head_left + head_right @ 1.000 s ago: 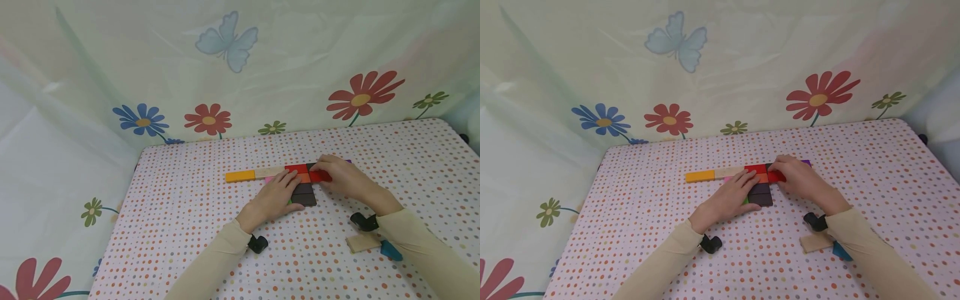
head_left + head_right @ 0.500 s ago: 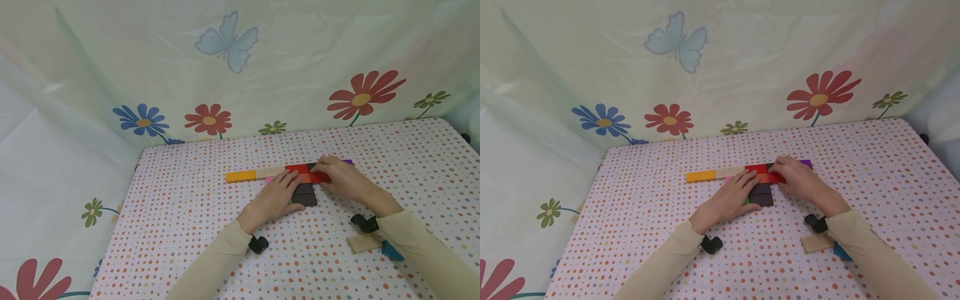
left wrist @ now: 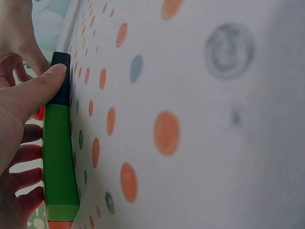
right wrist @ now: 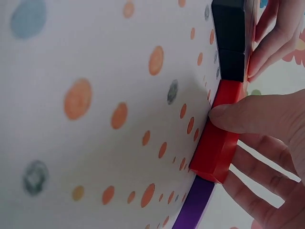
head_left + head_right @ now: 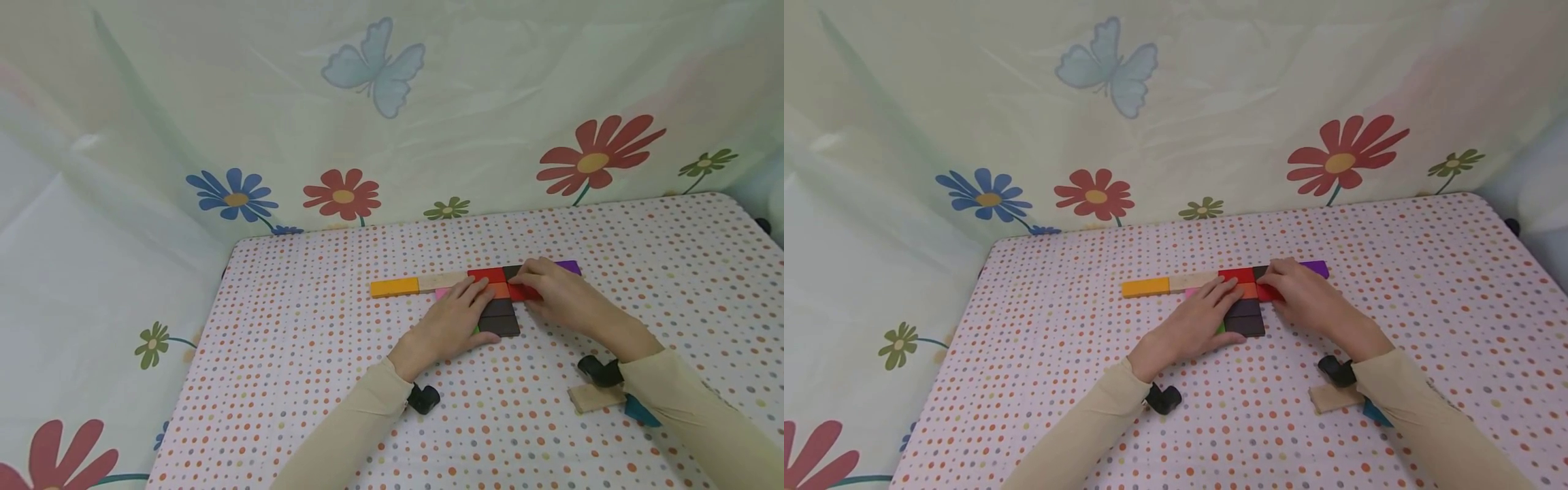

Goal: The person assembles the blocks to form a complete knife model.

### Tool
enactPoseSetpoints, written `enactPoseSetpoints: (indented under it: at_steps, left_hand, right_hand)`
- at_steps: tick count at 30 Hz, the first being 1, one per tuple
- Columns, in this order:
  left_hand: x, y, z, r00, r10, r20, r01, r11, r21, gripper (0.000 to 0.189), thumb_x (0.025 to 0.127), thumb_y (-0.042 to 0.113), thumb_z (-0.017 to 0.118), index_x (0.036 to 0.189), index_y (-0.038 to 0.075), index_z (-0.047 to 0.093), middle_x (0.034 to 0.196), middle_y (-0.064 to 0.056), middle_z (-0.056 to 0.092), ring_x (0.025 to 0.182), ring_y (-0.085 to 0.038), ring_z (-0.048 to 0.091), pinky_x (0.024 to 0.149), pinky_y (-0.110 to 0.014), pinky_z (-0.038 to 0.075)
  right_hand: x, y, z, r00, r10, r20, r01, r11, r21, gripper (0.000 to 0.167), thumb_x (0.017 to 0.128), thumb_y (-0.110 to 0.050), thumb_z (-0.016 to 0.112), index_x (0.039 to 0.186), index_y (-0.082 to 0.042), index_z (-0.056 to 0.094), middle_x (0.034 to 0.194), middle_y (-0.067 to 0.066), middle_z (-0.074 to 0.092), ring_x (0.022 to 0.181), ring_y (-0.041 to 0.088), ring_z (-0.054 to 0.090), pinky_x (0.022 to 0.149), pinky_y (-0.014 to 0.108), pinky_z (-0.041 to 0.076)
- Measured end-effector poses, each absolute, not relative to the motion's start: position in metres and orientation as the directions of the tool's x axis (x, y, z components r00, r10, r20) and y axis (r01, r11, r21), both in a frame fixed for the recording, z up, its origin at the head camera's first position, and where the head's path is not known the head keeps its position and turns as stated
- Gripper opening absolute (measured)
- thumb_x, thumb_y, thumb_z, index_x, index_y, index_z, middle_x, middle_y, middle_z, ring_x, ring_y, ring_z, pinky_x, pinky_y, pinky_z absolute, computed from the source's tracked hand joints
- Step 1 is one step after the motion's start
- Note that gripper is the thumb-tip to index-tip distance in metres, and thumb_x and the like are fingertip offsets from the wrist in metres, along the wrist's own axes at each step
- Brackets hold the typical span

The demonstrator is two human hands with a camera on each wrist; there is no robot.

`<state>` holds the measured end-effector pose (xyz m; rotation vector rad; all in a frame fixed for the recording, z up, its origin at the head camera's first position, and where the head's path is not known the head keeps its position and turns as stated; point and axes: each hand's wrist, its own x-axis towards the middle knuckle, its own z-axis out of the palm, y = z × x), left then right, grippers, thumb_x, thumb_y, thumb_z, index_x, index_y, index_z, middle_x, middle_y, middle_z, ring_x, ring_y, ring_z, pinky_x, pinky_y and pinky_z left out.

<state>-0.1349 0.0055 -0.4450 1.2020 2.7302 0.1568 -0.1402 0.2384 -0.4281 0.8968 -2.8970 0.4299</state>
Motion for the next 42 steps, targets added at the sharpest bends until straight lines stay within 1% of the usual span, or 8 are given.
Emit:
enactPoseSetpoints:
  at_steps: [9, 17, 28, 33, 35, 38, 40, 42]
  left_hand:
    - [-0.136, 0.006, -0.445, -0.667, 0.739, -0.091, 0.724, 0.672, 0.157, 0.079, 0.105, 0.056, 0.055, 0.164, 0.008, 0.034, 0.171, -0.009, 0.027, 0.159, -0.026, 0.021, 0.127, -0.030, 0.021]
    - [-0.137, 0.007, -0.444, -0.664, 0.742, -0.092, 0.727, 0.669, 0.152, 0.078, 0.105, 0.056, 0.055, 0.164, 0.008, 0.034, 0.171, -0.009, 0.027, 0.159, -0.026, 0.021, 0.127, -0.030, 0.020]
    - [-0.135, 0.007, -0.443, -0.664, 0.741, -0.101, 0.724, 0.670, 0.162, 0.077, 0.105, 0.055, 0.055, 0.163, 0.008, 0.034, 0.172, -0.009, 0.027, 0.159, -0.026, 0.020, 0.127, -0.030, 0.020]
    - [-0.136, 0.008, -0.444, -0.659, 0.746, -0.099, 0.730, 0.666, 0.154, 0.077, 0.105, 0.056, 0.054, 0.163, 0.009, 0.034, 0.171, -0.009, 0.028, 0.159, -0.026, 0.021, 0.127, -0.030, 0.020]
    - [-0.136, 0.008, -0.445, -0.659, 0.745, -0.101, 0.730, 0.666, 0.151, 0.078, 0.105, 0.056, 0.054, 0.164, 0.009, 0.034, 0.171, -0.009, 0.028, 0.159, -0.025, 0.021, 0.127, -0.030, 0.020]
    - [-0.135, 0.008, -0.445, -0.667, 0.736, -0.112, 0.720, 0.676, 0.156, 0.078, 0.105, 0.057, 0.054, 0.164, 0.010, 0.034, 0.172, -0.008, 0.027, 0.159, -0.025, 0.020, 0.127, -0.030, 0.020]
    - [-0.135, 0.007, -0.445, -0.672, 0.731, -0.118, 0.714, 0.682, 0.157, 0.078, 0.105, 0.056, 0.054, 0.164, 0.010, 0.033, 0.172, -0.008, 0.026, 0.160, -0.025, 0.019, 0.127, -0.030, 0.019]
    - [-0.135, 0.007, -0.445, -0.674, 0.729, -0.118, 0.712, 0.684, 0.158, 0.078, 0.105, 0.056, 0.055, 0.164, 0.010, 0.033, 0.172, -0.008, 0.025, 0.160, -0.026, 0.019, 0.127, -0.030, 0.019]
  right_hand:
    - [-0.139, 0.238, -0.425, -0.811, -0.559, 0.174, -0.585, 0.785, -0.204, 0.041, 0.075, 0.008, 0.088, 0.114, 0.007, 0.074, 0.106, 0.018, 0.065, 0.099, 0.036, 0.067, 0.085, 0.053, 0.060]
    - [-0.138, 0.239, -0.423, -0.814, -0.557, 0.166, -0.580, 0.788, -0.204, 0.039, 0.078, 0.009, 0.086, 0.114, 0.008, 0.074, 0.107, 0.019, 0.065, 0.101, 0.038, 0.066, 0.086, 0.054, 0.060]
    - [-0.139, 0.239, -0.427, -0.807, -0.562, 0.182, -0.590, 0.782, -0.202, 0.037, 0.078, 0.009, 0.087, 0.112, 0.007, 0.074, 0.106, 0.018, 0.065, 0.099, 0.037, 0.067, 0.085, 0.053, 0.060]
    - [-0.134, 0.241, -0.424, -0.813, -0.547, 0.198, -0.582, 0.779, -0.236, 0.033, 0.079, 0.005, 0.087, 0.110, 0.005, 0.075, 0.103, 0.016, 0.066, 0.094, 0.033, 0.066, 0.080, 0.050, 0.061]
    - [-0.129, 0.243, -0.420, -0.811, -0.551, 0.195, -0.585, 0.769, -0.258, 0.030, 0.080, 0.003, 0.087, 0.108, 0.002, 0.076, 0.102, 0.012, 0.067, 0.091, 0.029, 0.066, 0.076, 0.046, 0.061]
    - [-0.120, 0.246, -0.414, -0.806, -0.580, 0.120, -0.585, 0.748, -0.315, 0.024, 0.082, -0.003, 0.087, 0.105, -0.005, 0.079, 0.101, 0.004, 0.067, 0.091, 0.023, 0.065, 0.074, 0.042, 0.060]
    - [-0.114, 0.249, -0.411, -0.794, -0.608, 0.009, -0.565, 0.731, -0.383, 0.020, 0.085, -0.009, 0.087, 0.103, -0.010, 0.080, 0.101, -0.002, 0.067, 0.091, 0.019, 0.066, 0.075, 0.041, 0.061]
    - [-0.107, 0.254, -0.409, -0.773, -0.620, -0.132, -0.506, 0.729, -0.460, 0.017, 0.086, -0.016, 0.087, 0.101, -0.016, 0.079, 0.101, -0.008, 0.067, 0.092, 0.015, 0.066, 0.077, 0.038, 0.061]
